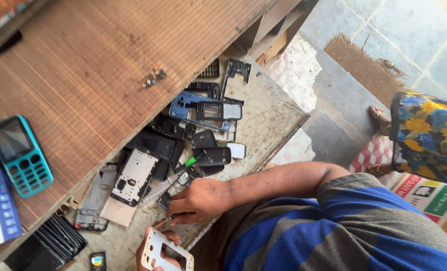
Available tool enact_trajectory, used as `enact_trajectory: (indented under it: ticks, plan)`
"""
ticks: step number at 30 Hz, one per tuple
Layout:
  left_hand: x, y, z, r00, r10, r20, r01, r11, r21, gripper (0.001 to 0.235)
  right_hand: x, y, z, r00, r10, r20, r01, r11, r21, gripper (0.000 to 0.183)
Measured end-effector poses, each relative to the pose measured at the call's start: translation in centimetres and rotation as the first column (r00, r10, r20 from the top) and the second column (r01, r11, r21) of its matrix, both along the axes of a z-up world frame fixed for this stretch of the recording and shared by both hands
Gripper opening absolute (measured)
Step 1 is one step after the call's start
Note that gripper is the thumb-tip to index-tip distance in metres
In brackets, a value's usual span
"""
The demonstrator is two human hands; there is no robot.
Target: The person uses a screwdriver to pry and scrape a white plastic phone frame, removing residue and adjusting internal clips. The person rotates the frame to access different edges and continues scraping along the perimeter.
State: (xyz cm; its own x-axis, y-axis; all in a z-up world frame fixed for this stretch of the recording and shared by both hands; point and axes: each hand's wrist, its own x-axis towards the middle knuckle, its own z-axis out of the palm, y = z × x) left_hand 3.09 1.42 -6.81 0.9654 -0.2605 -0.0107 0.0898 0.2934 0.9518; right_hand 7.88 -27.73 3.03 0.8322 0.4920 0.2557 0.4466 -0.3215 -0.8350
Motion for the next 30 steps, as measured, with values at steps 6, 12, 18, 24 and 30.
enact_trajectory:
  ticks: [6,12,18,24,30]
  plan:
    - [5.0,3.2,-2.9,0.567,-0.189,-0.802,0.364,0.931,0.038,0.066,0.6,-0.7,-0.5,0.998,0.017,0.053,-0.022,0.994,0.103,0.017]
    - [3.7,2.1,-2.9,0.846,-0.482,-0.228,0.474,0.875,-0.093,0.091,1.3,-1.3,0.0,0.95,-0.03,0.31,0.024,0.999,0.023,0.016]
    - [1.9,1.5,-1.3,0.955,-0.28,0.099,0.274,0.959,0.067,0.097,1.0,-1.1,-1.3,0.911,-0.05,0.409,0.031,0.998,0.054,0.015]
    - [0.5,-1.9,2.8,0.985,-0.09,0.148,0.059,0.978,0.201,0.091,0.3,-1.2,-0.9,0.929,-0.064,0.365,0.059,0.998,0.025,0.019]
    - [-1.1,-3.6,5.4,0.99,0.099,0.096,-0.116,0.976,0.186,0.087,0.2,-0.9,-2.2,0.931,-0.068,0.36,0.056,0.998,0.043,0.023]
